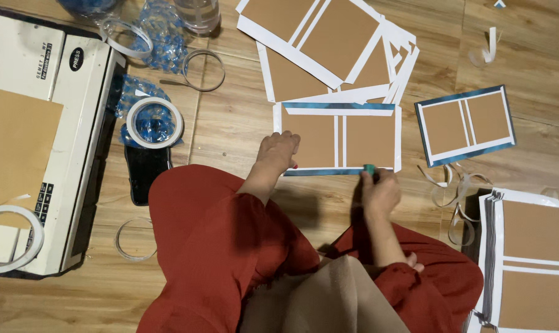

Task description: The person sits on the floor and assembles cardboard frames by applying white tape to the edges of brown cardboard pieces. They use a green tool to smooth the tape and stack the completed frames.

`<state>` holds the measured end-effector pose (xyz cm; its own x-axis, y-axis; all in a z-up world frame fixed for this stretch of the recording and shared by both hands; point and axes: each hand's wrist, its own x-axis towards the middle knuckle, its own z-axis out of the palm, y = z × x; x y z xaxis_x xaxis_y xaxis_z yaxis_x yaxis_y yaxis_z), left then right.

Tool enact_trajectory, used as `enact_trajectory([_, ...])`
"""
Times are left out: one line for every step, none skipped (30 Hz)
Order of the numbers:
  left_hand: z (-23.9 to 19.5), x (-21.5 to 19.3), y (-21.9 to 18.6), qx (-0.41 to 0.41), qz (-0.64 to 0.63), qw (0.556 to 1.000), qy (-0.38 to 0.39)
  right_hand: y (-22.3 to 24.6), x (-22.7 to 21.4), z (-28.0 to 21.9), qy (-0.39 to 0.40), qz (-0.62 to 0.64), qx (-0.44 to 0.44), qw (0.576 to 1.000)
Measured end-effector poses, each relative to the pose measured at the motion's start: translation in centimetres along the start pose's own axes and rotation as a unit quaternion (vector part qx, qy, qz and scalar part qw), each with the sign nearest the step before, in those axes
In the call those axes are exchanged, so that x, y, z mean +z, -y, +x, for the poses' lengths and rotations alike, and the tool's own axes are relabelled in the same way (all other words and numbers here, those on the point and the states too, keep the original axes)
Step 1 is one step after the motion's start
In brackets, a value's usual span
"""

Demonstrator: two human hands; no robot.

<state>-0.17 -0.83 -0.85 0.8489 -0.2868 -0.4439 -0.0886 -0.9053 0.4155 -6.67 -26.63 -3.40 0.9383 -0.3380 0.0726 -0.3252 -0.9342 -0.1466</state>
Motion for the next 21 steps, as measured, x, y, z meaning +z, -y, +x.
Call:
enact_trajectory([0.0, 0.1, 0.4, 0.013, -0.036, 0.999, -0.006, 2.5, -0.2, -1.3, 0.01, 0.026, -0.045, 0.999])
enact_trajectory([0.1, 0.4, 0.7, 0.026, -0.073, 0.997, -0.011, 4.9, -0.4, -2.7, 0.019, 0.05, -0.089, 0.995])
enact_trajectory([0.2, 0.3, 0.6, 0.026, -0.075, 0.997, -0.01, 6.9, 0.2, -4.0, 0.02, 0.049, -0.089, 0.995])
enact_trajectory([0.2, 0.3, 0.8, 0.021, -0.09, 0.996, -0.012, 9.0, 0.8, -5.5, -0.014, 0.053, -0.167, 0.984])
enact_trajectory([0.1, 0.3, 0.9, 0.017, -0.104, 0.994, -0.014, 11.0, 1.4, -7.0, -0.049, 0.058, -0.243, 0.967])
enact_trajectory([-0.2, 0.0, 1.0, 0.013, -0.102, 0.995, -0.015, 11.0, 2.3, -7.0, -0.049, 0.061, -0.245, 0.966])
enact_trajectory([-0.5, -0.3, 1.0, 0.012, -0.113, 0.993, -0.012, 11.0, 3.1, -7.0, -0.056, 0.067, -0.265, 0.96])
enact_trajectory([-0.9, -0.4, 0.7, 0.015, -0.125, 0.992, -0.007, 10.7, 3.8, -7.2, -0.063, 0.07, -0.281, 0.955])
enact_trajectory([-1.2, 0.1, 1.0, 0.014, -0.123, 0.992, -0.006, 11.3, 2.8, -8.1, -0.063, 0.071, -0.28, 0.955])
enact_trajectory([-0.9, 0.2, 1.1, 0.009, -0.134, 0.991, -0.005, 11.9, 1.9, -8.1, -0.046, 0.093, -0.293, 0.95])
enact_trajectory([-0.6, 0.3, 1.2, 0.004, -0.144, 0.99, -0.004, 12.4, 1.0, -8.2, -0.03, 0.114, -0.306, 0.945])
enact_trajectory([-0.9, 0.2, 0.9, 0.004, -0.145, 0.989, -0.004, 13.0, 1.2, -8.6, -0.03, 0.114, -0.306, 0.945])
enact_trajectory([-1.3, 0.2, 0.6, 0.002, -0.14, 0.99, -0.003, 13.6, 1.4, -9.0, -0.067, 0.033, -0.36, 0.93])
enact_trajectory([-1.7, -0.1, 0.6, 0.0, -0.133, 0.991, -0.002, 14.5, 1.7, -9.4, -0.105, -0.046, -0.409, 0.905])
enact_trajectory([-2.4, -0.2, 0.5, -0.001, -0.132, 0.991, -0.002, 14.4, 2.2, -9.7, -0.105, -0.045, -0.409, 0.905])
enact_trajectory([-2.8, -0.6, 0.3, -0.005, -0.144, 0.99, -0.001, 14.4, 2.7, -9.7, -0.107, -0.016, -0.434, 0.894])
enact_trajectory([-3.2, -1.0, 0.1, -0.01, -0.155, 0.988, 0.001, 14.4, 3.3, -9.6, -0.109, 0.012, -0.46, 0.881])
enact_trajectory([-2.8, -0.4, 0.3, -0.008, -0.153, 0.988, 0.002, 13.6, 2.4, -9.3, -0.11, 0.012, -0.457, 0.882])
enact_trajectory([-2.3, 0.2, 0.6, 0.0, -0.124, 0.992, 0.018, 12.9, 1.6, -8.9, 0.001, 0.136, -0.407, 0.903])
enact_trajectory([-1.6, 0.7, 0.7, 0.007, -0.095, 0.995, 0.029, 12.1, 0.7, -8.2, 0.11, 0.255, -0.347, 0.896])
enact_trajectory([-1.5, 1.2, 1.0, 0.008, -0.095, 0.995, 0.027, 11.6, 0.3, -7.8, 0.108, 0.255, -0.348, 0.896])
